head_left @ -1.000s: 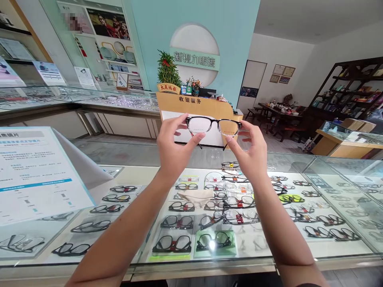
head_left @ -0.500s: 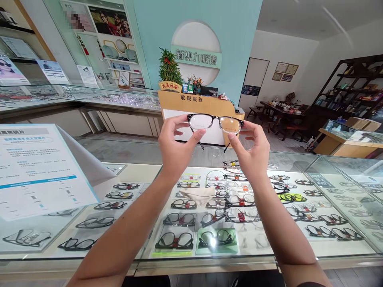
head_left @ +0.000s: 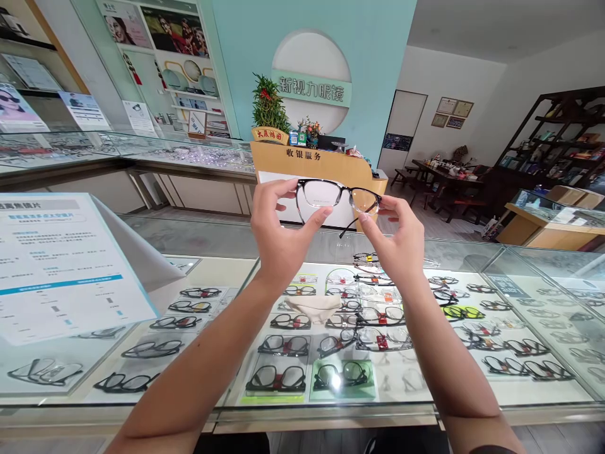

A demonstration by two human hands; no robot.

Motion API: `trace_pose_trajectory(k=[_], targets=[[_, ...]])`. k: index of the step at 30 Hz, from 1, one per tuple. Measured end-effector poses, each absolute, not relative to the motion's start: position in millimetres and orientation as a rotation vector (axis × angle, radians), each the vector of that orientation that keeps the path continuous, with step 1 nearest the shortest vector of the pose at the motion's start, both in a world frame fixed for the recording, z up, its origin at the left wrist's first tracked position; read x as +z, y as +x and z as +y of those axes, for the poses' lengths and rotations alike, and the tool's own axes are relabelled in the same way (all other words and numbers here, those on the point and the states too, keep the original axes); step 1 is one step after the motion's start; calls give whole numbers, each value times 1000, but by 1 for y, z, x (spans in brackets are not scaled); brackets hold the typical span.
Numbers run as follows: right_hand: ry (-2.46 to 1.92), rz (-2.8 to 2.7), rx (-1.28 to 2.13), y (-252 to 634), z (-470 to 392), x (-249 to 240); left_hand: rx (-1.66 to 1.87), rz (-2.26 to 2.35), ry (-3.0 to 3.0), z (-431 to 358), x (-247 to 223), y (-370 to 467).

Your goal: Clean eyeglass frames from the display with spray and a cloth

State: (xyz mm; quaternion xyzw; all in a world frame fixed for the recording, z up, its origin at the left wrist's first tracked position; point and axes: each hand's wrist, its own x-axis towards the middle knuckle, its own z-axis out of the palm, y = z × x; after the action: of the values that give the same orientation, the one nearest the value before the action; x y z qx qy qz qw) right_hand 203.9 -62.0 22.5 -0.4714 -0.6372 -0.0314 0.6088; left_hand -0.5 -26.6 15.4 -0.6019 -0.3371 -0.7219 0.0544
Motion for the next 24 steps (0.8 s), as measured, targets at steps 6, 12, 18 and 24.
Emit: trace_pose_trajectory(k=[6, 12, 18, 24], targets=[[-1098, -1475, -70, 203, -62, 22, -2177, -1025, -1827, -29, 17, 0], [-1106, -1491, -60, 204, -61, 21, -2173, -1000, -1828, -27, 16, -2], [-1106, -1494, -53, 204, -61, 20, -2145, -966, -1804, -27, 16, -3], [-1120, -1498, -29, 204, -60, 20, -2140, -936, -1803, -26, 15, -3]])
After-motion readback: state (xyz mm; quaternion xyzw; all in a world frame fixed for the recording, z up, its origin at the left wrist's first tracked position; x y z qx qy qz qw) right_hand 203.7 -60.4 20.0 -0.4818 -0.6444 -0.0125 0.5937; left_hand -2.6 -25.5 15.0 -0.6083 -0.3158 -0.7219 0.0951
